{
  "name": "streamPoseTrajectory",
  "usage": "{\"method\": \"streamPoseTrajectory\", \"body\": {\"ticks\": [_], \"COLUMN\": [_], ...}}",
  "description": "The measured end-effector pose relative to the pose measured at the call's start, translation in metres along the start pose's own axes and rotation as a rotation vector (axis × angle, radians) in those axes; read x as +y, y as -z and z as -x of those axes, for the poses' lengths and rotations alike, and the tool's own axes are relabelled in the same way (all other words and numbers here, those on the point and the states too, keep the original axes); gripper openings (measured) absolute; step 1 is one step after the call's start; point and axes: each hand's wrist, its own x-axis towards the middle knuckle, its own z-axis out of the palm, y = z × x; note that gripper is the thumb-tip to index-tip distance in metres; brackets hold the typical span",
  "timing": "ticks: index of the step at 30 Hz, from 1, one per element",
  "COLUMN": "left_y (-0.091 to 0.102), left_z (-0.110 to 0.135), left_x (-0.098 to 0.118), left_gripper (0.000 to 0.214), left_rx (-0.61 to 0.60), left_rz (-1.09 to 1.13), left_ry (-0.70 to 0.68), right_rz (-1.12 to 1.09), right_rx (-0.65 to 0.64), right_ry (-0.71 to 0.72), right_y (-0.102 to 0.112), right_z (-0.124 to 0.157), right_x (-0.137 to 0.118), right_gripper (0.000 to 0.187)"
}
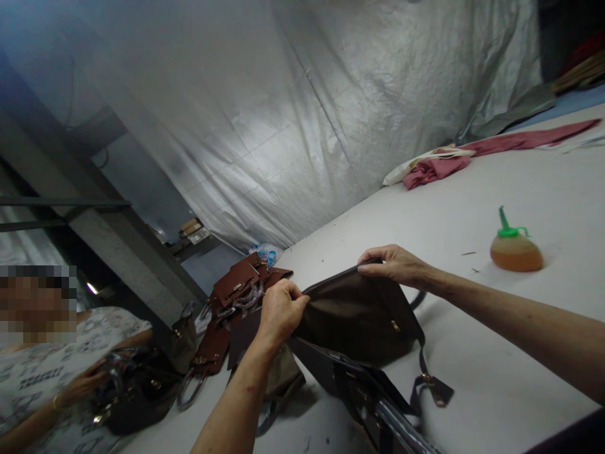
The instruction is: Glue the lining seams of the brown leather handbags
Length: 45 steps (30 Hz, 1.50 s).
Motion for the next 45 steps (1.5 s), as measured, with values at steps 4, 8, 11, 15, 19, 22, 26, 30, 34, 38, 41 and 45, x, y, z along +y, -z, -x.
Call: {"method": "streamPoseTrajectory", "body": {"ticks": [4,8,11,15,19,22,26,30,34,38,41,45], "left_y": [-0.001,-0.001,0.0,-0.001,-0.002,-0.002,-0.001,0.0,0.0,0.002,0.007,0.011], "left_z": [-0.001,0.0,0.0,0.0,-0.001,-0.001,0.002,0.005,0.005,0.008,0.014,0.018], "left_x": [0.004,0.008,0.009,0.008,0.009,0.009,0.007,0.008,0.009,-0.002,-0.02,-0.038], "left_gripper": [0.017,0.017,0.018,0.017,0.017,0.017,0.017,0.016,0.018,0.027,0.052,0.044], "left_rx": [0.006,0.004,0.026,0.033,0.037,0.045,0.044,0.04,0.023,0.065,0.044,-0.126], "left_rz": [-0.042,-0.088,-0.122,-0.121,-0.135,-0.137,-0.122,-0.097,-0.065,0.067,0.095,0.21], "left_ry": [0.025,0.074,0.084,0.075,0.066,0.055,0.053,0.034,0.046,0.06,0.126,0.189], "right_rz": [0.091,0.28,0.47,0.675,0.722,0.726,0.729,0.668,0.612,0.636,0.665,0.686], "right_rx": [0.029,0.006,-0.002,0.022,-0.006,-0.084,-0.148,-0.195,-0.308,-0.358,-0.334,-0.315], "right_ry": [0.02,0.073,0.184,0.308,0.349,0.363,0.318,0.275,0.327,0.311,0.256,0.222], "right_y": [-0.003,-0.002,-0.002,-0.009,-0.023,-0.036,-0.049,-0.051,-0.06,-0.069,-0.063,-0.056], "right_z": [-0.002,-0.008,-0.01,-0.011,-0.014,-0.02,-0.031,-0.037,-0.043,-0.049,-0.049,-0.045], "right_x": [0.0,-0.003,-0.011,-0.026,-0.041,-0.05,-0.055,-0.062,-0.07,-0.071,-0.072,-0.074], "right_gripper": [0.034,0.037,0.035,0.026,0.029,0.028,0.024,0.035,0.027,0.02,0.021,0.022]}}
